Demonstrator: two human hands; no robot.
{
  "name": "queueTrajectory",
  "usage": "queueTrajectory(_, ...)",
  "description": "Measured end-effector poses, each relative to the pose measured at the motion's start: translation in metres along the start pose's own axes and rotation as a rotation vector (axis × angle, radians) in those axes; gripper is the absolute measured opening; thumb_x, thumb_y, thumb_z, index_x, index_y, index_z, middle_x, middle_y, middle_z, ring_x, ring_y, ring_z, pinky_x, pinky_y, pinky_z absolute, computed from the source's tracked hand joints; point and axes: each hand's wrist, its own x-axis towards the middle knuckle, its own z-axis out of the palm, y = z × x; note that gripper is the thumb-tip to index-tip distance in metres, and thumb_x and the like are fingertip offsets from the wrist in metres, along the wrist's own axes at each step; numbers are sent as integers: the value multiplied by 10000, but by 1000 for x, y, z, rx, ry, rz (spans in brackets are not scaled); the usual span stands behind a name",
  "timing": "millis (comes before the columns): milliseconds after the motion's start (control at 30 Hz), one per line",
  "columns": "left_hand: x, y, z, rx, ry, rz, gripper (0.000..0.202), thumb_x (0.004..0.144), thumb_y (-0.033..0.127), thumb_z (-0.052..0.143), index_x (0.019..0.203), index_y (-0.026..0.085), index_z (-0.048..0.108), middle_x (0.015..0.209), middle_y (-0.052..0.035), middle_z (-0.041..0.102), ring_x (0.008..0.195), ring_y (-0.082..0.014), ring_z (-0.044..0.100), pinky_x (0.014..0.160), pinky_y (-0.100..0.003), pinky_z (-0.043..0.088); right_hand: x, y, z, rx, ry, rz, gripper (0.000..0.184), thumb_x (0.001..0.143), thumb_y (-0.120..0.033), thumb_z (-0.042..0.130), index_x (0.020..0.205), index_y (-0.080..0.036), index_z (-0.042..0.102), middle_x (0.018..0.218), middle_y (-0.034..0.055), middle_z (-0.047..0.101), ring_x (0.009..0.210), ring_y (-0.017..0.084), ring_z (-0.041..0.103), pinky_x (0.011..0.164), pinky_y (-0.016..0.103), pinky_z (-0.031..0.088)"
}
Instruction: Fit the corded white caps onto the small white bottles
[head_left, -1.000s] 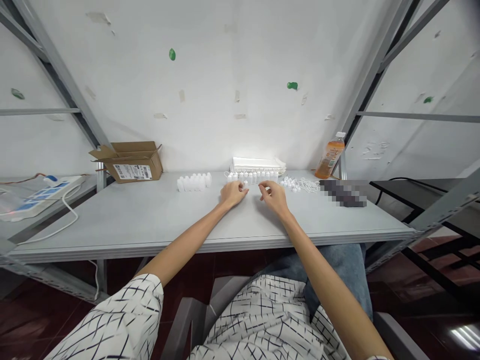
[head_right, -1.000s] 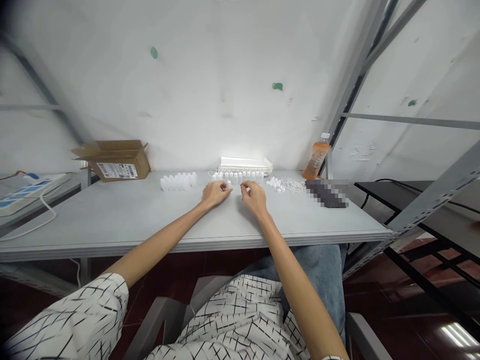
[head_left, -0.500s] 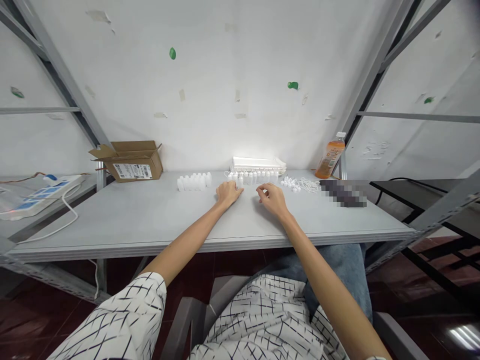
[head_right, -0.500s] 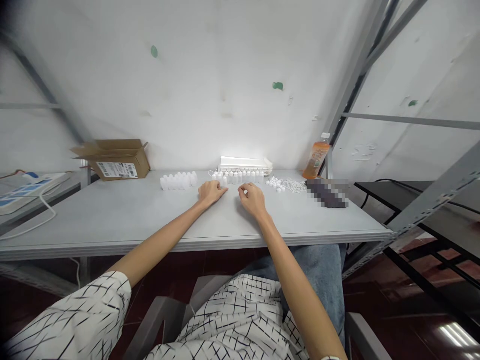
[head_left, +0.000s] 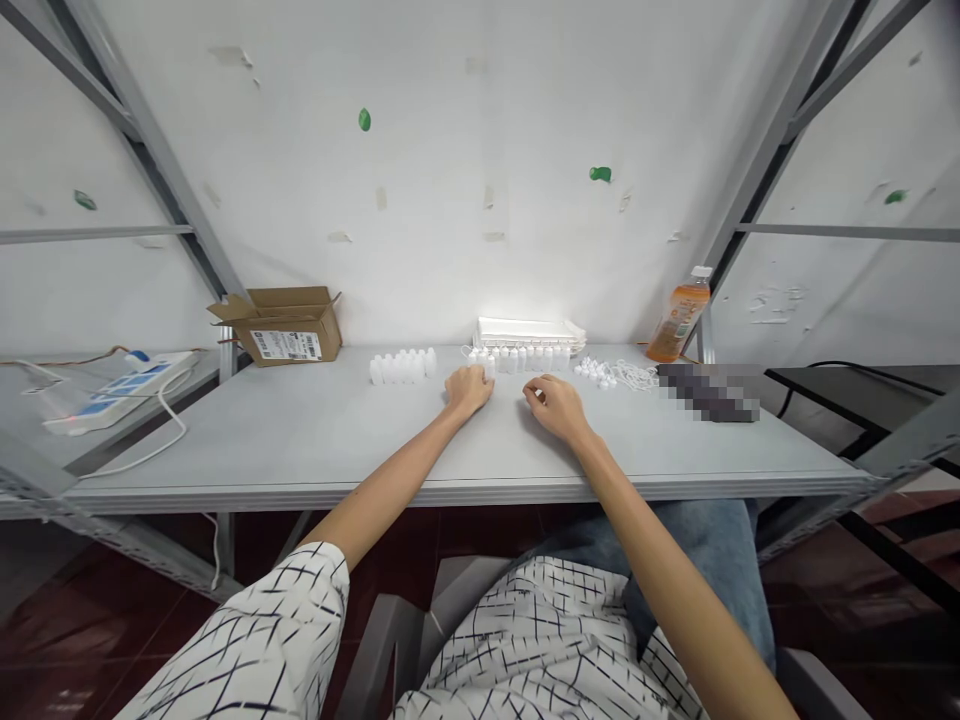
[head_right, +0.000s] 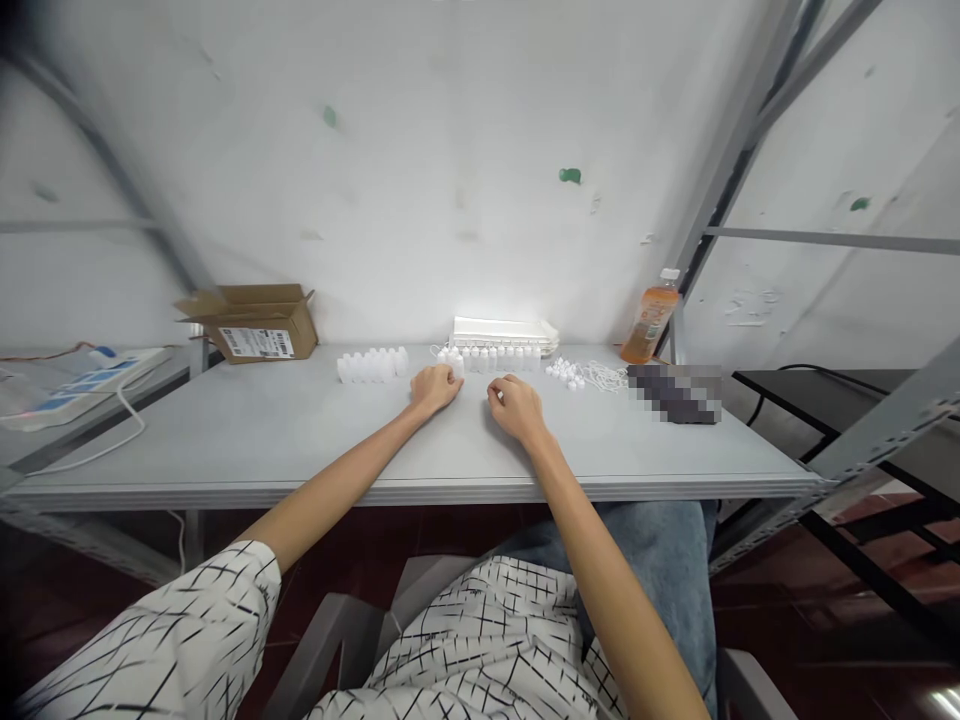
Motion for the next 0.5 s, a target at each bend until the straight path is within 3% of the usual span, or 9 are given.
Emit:
queueTrajectory(267,-1,-1,-7,-3,-53,30,210,809,369,543,830,194,655,918,-102,697,924,-264,627,737,-328,435,0,1,1,-38,-40,0,214,855,-186,484,851,-187,698,870,50,675,704,158,569,599,261,323)
queueTrajectory(500,-10,0,-28,0,-141,116,190,740,373,618,806,204,674,862,-72,700,861,-242,629,694,-297,440,-1,-2,-1,-120,-113,12,227,869,-185,464,868,-189,692,874,38,670,746,154,568,598,258,305)
